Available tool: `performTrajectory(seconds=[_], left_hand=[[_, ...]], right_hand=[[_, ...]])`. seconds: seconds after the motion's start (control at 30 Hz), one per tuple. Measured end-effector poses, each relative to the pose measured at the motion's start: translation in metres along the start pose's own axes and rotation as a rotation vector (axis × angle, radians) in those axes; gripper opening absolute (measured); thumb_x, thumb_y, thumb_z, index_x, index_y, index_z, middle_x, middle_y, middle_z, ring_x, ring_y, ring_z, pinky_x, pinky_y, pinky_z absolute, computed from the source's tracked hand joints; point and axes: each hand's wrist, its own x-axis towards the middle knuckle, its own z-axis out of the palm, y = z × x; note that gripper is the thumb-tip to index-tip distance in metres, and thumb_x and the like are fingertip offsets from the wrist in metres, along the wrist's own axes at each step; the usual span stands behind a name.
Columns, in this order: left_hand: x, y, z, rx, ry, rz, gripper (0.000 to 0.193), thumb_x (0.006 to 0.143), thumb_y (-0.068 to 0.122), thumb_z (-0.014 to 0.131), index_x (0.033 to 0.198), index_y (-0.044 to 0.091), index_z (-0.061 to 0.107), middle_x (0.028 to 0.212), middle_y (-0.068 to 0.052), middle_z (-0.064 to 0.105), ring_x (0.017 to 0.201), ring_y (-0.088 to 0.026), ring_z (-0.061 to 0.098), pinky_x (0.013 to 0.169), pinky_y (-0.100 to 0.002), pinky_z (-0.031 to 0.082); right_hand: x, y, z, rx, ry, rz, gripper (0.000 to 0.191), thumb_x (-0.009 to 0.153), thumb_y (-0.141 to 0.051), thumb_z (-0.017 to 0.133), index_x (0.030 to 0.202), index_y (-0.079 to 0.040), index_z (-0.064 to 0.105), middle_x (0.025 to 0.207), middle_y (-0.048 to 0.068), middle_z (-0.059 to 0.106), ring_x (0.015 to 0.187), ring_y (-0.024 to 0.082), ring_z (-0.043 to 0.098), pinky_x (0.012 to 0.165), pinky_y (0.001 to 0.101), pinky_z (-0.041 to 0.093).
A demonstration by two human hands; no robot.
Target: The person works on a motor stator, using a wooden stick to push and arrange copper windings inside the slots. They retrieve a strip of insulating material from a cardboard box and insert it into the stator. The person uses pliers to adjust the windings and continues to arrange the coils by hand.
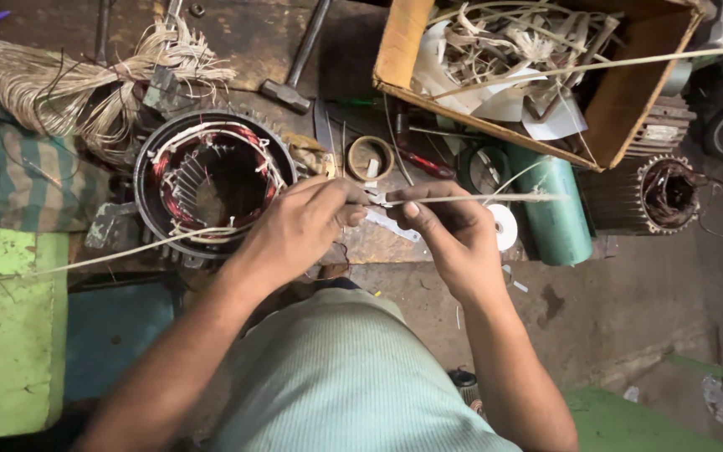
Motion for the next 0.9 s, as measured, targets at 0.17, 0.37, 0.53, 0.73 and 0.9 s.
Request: performTrajectory(seconds=[0.17, 0.37, 0.53, 0.73, 0.9], left_hand=[[-0.006, -0.012, 0.011, -0.003, 0.062, 0.005, 0.018, 0.092, 0.001, 0.072, 0.107, 0.0, 0.062, 0.096, -0.015, 0.072, 0.09, -0.03, 0.074, 0.075, -0.039, 0.061], [-0.007, -0.016, 0.012, -0.026, 0.097, 0.005, 0.025, 0.09, -0.003, 0.072, 0.112, -0.001, 0.06, 0.1, -0.015, 0.074, 0.092, -0.029, 0.076, 0.076, -0.036, 0.063], [-0.012, -0.019, 0.014, -0.036, 0.07, -0.037, 0.028, 0.088, -0.006, 0.07, 0.114, 0.0, 0.06, 0.104, -0.016, 0.074, 0.095, -0.03, 0.076, 0.078, -0.038, 0.063], [-0.008, -0.025, 0.003, 0.105, -0.005, 0.004, 0.034, 0.094, 0.0, 0.071, 0.126, 0.003, 0.058, 0.1, -0.015, 0.071, 0.091, -0.03, 0.074, 0.082, -0.04, 0.062], [-0.01, 0.003, -0.02, 0.378, 0.064, 0.057, 0.05, 0.084, 0.011, 0.065, 0.132, 0.002, 0.057, 0.117, -0.014, 0.069, 0.122, -0.037, 0.061, 0.105, -0.055, 0.044]], right_hand=[[0.007, 0.017, 0.012, 0.025, -0.063, -0.014, 0.013, 0.099, -0.01, 0.072, 0.102, 0.003, 0.069, 0.094, 0.007, 0.072, 0.084, 0.012, 0.067, 0.077, 0.0273, 0.056], [0.011, 0.032, 0.021, 0.005, 0.02, -0.043, 0.014, 0.099, -0.013, 0.072, 0.096, 0.0, 0.066, 0.086, 0.004, 0.07, 0.079, 0.009, 0.064, 0.074, 0.0247, 0.054], [0.017, 0.042, 0.025, -0.038, -0.052, -0.044, 0.025, 0.105, -0.015, 0.072, 0.088, -0.001, 0.06, 0.081, 0.005, 0.066, 0.076, 0.008, 0.058, 0.068, 0.0238, 0.047], [0.021, 0.016, 0.021, -0.114, -0.095, -0.101, 0.016, 0.099, -0.012, 0.07, 0.108, -0.001, 0.064, 0.096, 0.005, 0.068, 0.083, 0.009, 0.061, 0.073, 0.0244, 0.051], [0.0, -0.011, -0.004, 0.087, -0.164, -0.107, 0.03, 0.095, -0.006, 0.066, 0.124, -0.003, 0.062, 0.122, 0.009, 0.071, 0.107, 0.019, 0.072, 0.092, 0.0308, 0.06]])
